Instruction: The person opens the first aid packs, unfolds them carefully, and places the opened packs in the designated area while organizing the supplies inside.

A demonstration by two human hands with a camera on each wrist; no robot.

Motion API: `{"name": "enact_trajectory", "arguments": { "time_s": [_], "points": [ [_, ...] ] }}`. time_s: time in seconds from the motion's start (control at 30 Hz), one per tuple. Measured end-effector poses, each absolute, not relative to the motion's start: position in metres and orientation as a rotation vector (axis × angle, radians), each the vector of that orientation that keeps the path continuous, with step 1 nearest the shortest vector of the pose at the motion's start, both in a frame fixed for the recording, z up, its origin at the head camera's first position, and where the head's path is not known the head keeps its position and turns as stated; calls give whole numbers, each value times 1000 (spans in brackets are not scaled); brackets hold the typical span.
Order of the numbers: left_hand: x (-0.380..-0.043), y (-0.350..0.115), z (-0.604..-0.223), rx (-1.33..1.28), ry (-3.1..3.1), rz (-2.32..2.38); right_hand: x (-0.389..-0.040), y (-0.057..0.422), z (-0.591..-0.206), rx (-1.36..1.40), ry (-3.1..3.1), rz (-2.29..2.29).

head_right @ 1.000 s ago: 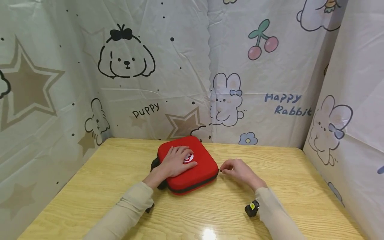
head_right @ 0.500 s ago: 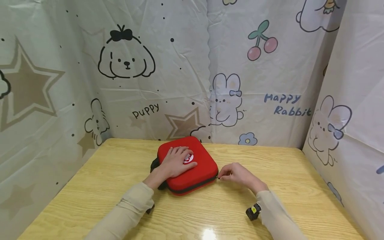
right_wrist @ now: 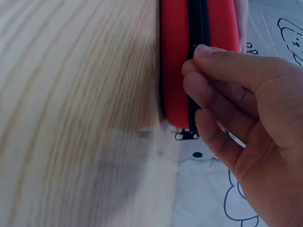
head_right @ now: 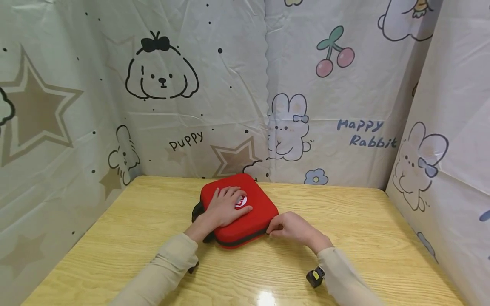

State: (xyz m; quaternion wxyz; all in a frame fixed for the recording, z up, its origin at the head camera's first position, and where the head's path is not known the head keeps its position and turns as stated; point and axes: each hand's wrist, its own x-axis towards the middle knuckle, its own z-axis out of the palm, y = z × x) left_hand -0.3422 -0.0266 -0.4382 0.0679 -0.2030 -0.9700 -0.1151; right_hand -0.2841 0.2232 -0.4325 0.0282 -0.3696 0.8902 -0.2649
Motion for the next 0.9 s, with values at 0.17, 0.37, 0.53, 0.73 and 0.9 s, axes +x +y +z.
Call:
{"name": "enact_trajectory", "arguments": {
  "time_s": [0.17,0.37,0.53,0.73,0.9],
  "points": [
    [-338,-22,-437,-557,-2938,-338,-282,215,-433,-1181,2769,-756],
    [-334,-19,-436,-509,-2938,-339,-278,207,-433,-1235,2774,-754],
    [-334,-16,-437,-473,-2941,-317,-274,199,-432,-1288,2767,-739],
    [-333,-17,-436,-497,-2931,-352,-271,193,-430,-1237,2752,-721],
    [-335,-29,-433,-639,-2896,-356,-273,198,-430,-1232,2804,-684]
  ]
}}
